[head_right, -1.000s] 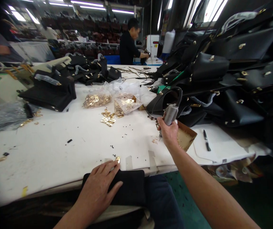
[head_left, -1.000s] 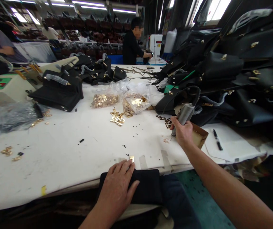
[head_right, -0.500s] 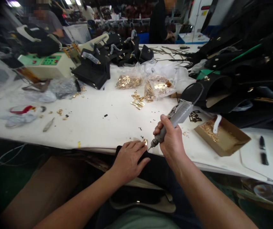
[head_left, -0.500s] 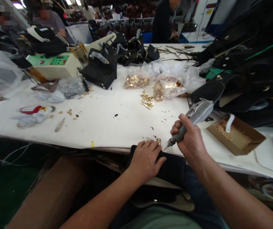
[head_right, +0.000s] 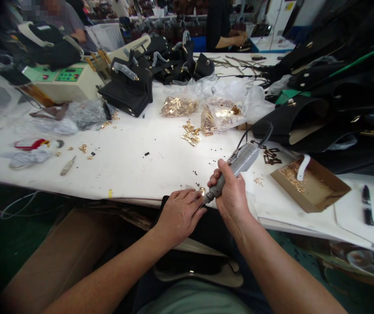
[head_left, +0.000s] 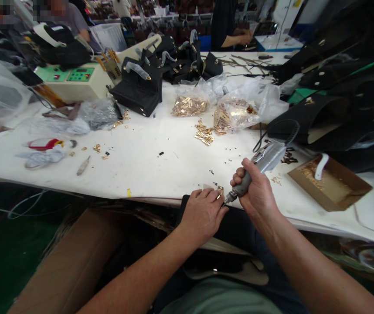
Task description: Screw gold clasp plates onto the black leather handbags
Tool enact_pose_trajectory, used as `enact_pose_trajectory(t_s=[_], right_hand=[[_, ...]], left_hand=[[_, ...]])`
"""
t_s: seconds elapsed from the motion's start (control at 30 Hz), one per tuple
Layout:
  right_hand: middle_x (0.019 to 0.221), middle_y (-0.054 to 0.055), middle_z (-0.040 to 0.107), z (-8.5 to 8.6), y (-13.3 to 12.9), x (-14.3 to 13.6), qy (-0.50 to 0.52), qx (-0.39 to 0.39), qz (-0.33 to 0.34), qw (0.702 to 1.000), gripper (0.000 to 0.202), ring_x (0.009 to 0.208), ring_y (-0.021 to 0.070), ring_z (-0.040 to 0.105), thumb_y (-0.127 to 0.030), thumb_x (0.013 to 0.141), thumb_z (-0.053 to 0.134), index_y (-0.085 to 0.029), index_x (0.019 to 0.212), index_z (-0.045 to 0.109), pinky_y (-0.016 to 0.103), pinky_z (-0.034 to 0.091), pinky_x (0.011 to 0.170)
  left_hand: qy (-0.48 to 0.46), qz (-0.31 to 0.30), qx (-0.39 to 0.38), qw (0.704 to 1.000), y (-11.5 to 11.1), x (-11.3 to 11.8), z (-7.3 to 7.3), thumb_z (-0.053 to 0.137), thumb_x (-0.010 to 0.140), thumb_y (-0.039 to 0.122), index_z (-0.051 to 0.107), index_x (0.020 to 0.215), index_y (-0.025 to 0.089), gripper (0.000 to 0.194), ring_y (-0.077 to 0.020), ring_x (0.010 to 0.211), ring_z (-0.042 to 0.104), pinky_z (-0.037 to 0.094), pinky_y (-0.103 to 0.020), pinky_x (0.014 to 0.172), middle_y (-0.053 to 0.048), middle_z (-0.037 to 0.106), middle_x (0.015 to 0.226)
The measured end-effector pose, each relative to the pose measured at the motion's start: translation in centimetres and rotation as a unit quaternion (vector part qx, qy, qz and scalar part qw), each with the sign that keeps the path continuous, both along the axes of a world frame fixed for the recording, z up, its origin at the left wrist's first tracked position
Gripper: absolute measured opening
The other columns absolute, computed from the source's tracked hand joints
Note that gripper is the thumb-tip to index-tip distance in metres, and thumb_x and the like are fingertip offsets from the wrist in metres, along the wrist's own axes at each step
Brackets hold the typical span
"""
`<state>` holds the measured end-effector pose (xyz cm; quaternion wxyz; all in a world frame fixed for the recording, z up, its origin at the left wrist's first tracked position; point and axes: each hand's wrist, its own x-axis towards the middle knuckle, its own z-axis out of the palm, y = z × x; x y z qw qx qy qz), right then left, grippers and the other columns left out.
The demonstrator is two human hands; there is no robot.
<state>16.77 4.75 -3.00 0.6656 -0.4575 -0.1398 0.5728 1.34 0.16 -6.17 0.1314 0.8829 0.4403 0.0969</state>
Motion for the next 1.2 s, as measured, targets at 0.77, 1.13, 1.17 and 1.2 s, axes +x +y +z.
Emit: enact_pose_trajectory(t_s=[0.77,1.13,1.17,1.2], right_hand=[[0.062,-0.008,0.052,0.71,-0.47,-0.47,-0.012,0.029,0.001,0.999,0.040,0.049,0.0090,0.049,-0.039,0.071,0.088,-0.022,0.083,0.054,0.021,0.046,0.047],[0.061,-0.008,0.052,0.90,-0.45,-0.44,-0.032,0.029,-0.002,0.999,0.038,0.048,0.0088,0.049,-0.038,0.071,0.087,-0.021,0.082,0.055,0.021,0.046,0.047],[0.060,-0.007,0.052,0.90,-0.44,-0.46,-0.031,0.028,-0.001,0.999,0.038,0.048,0.0088,0.049,-0.038,0.071,0.087,-0.021,0.082,0.055,0.021,0.045,0.046],[0.060,-0.008,0.053,0.86,-0.45,-0.48,-0.031,0.027,0.000,0.999,0.038,0.048,0.0088,0.049,-0.038,0.071,0.087,-0.021,0.081,0.055,0.021,0.045,0.046]], left_hand=[[0.001,0.008,0.002,1.000,-0.21,0.14,0.27,0.046,0.105,0.034,0.062,0.128,0.023,0.030,-0.0241,0.125,0.054,0.043,-0.047,0.100,-0.005,0.064,0.137],[0.003,0.008,-0.001,1.000,-0.24,0.16,0.37,0.046,0.105,0.035,0.061,0.127,0.025,0.029,-0.0242,0.125,0.053,0.042,-0.045,0.101,-0.004,0.063,0.137],[0.003,0.008,-0.002,1.000,-0.23,0.15,0.40,0.046,0.105,0.035,0.061,0.128,0.025,0.029,-0.0243,0.125,0.053,0.042,-0.046,0.101,-0.003,0.063,0.136],[0.002,0.007,-0.002,1.000,-0.22,0.14,0.42,0.046,0.105,0.035,0.061,0.128,0.025,0.029,-0.0244,0.125,0.053,0.042,-0.046,0.101,-0.003,0.064,0.136]])
